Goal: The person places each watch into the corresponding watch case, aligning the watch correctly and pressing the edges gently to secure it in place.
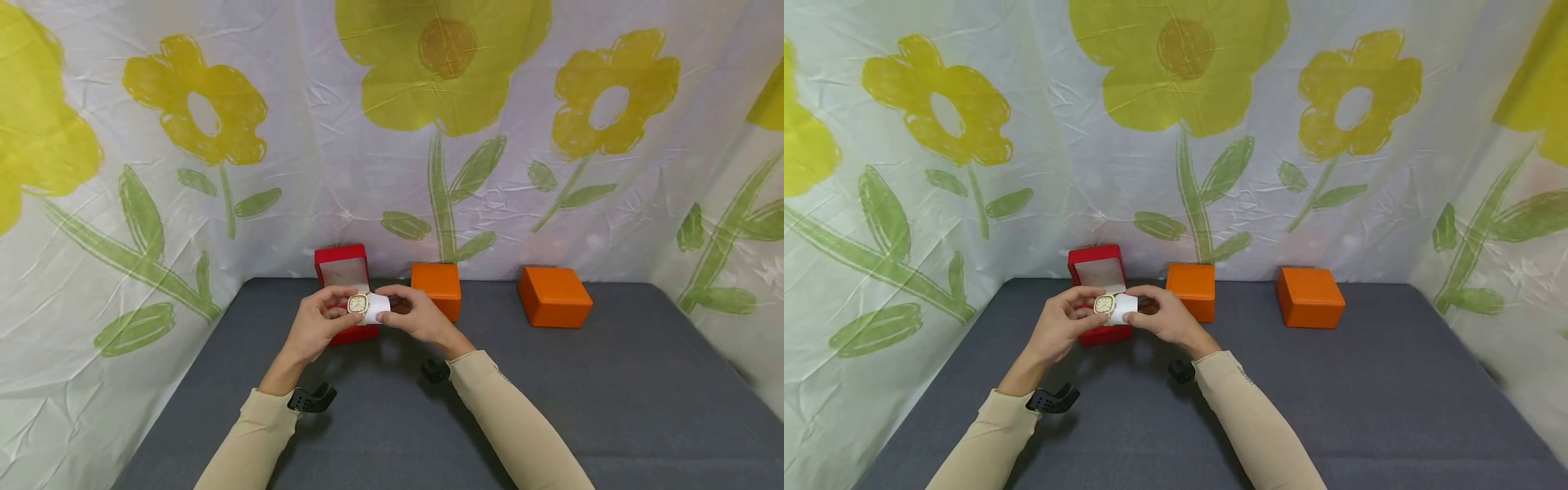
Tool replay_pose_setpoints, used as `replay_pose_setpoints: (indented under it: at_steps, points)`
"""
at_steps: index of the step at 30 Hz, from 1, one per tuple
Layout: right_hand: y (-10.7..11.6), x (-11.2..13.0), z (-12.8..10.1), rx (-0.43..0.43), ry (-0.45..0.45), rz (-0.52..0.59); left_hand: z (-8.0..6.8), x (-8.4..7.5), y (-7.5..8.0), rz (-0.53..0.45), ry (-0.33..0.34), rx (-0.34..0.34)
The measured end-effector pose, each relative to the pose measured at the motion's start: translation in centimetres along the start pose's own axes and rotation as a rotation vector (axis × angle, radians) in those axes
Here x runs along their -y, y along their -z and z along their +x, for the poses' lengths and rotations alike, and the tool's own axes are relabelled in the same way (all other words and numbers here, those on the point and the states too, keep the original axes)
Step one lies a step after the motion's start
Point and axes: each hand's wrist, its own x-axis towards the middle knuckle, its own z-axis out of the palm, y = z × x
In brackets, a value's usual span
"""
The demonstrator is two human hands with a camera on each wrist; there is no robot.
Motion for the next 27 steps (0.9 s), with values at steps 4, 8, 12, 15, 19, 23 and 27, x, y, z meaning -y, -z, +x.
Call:
replay_pose_setpoints:
  at_steps: [4,8,12,15,19,23,27]
  points:
    - [-0.1,-0.3,0.2,-0.004,-0.019,-0.022,-0.1,0.1,0.2,0.018,0.013,-0.034]
    - [-0.2,-0.2,0.3,-0.011,-0.035,-0.028,-0.3,-0.7,0.0,0.064,0.021,-0.079]
    - [-0.4,-0.8,0.6,-0.025,-0.008,-0.061,-0.8,-2.4,-0.6,0.161,0.018,-0.118]
    - [-0.5,-1.0,0.7,-0.018,-0.005,-0.07,-1.0,-3.0,-0.9,0.219,0.012,-0.141]
    - [-0.2,-0.8,0.6,-0.007,-0.048,-0.038,-1.1,-3.3,-1.2,0.27,-0.008,-0.114]
    - [0.4,0.0,0.2,-0.005,-0.083,0.009,-0.9,-3.5,-1.4,0.282,-0.035,-0.027]
    - [0.7,1.6,-0.5,0.025,-0.077,0.049,-0.9,-3.5,-1.1,0.24,-0.049,0.05]
